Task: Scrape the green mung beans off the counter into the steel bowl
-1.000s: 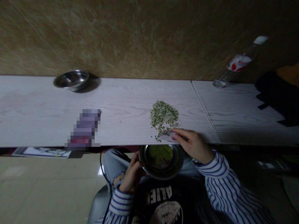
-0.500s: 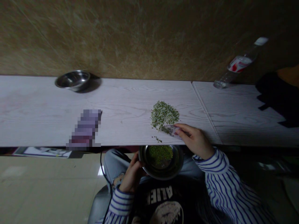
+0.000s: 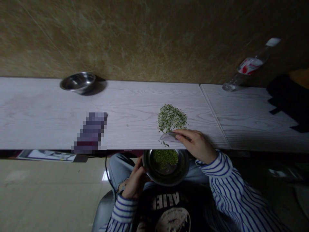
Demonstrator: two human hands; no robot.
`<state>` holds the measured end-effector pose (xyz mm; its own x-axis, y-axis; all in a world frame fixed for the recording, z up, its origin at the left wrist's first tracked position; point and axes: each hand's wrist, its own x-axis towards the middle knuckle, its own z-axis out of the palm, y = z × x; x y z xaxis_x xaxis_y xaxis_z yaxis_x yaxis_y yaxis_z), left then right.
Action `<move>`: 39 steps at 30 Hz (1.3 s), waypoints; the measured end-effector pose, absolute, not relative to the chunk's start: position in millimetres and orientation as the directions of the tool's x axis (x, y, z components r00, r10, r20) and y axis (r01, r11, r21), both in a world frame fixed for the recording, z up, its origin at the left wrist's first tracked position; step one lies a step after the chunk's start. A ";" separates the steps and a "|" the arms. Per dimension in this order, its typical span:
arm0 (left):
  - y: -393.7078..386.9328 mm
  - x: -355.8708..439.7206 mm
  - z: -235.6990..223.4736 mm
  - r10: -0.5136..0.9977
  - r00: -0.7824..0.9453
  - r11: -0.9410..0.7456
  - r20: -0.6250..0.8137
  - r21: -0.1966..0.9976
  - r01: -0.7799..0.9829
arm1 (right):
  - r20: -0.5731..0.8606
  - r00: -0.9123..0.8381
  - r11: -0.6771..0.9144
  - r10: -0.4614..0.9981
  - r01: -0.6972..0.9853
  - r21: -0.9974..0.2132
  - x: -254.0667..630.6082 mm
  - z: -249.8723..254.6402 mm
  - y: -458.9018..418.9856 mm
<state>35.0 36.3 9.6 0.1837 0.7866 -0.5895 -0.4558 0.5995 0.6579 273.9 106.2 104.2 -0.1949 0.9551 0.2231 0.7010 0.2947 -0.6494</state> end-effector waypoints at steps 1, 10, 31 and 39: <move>36.1 33.7 10.6 0.788 0.189 0.598 -0.586 0.657 -0.459 | 0.221 -0.189 0.289 0.957 0.705 -0.648 272.7 103.9 107.7; 34.6 21.7 13.1 0.793 0.168 0.584 -0.585 0.655 -0.480 | 0.175 -0.267 0.314 0.948 0.688 -0.654 261.2 102.3 114.3; 25.1 11.9 11.2 0.805 0.102 0.544 -0.585 0.658 -0.521 | 0.122 -0.221 0.241 0.968 0.667 -0.705 267.0 107.9 97.2; 7.1 -23.3 -2.1 0.820 -0.105 0.419 -0.563 0.715 -0.560 | 0.105 -0.338 0.305 0.935 0.618 -0.725 229.2 116.3 115.9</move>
<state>-23.3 7.1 -2.1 -0.1055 0.8200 -0.5625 -0.5598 0.4186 0.7151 229.2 115.9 116.3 -0.3384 0.9351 0.1047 0.6175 0.3047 -0.7251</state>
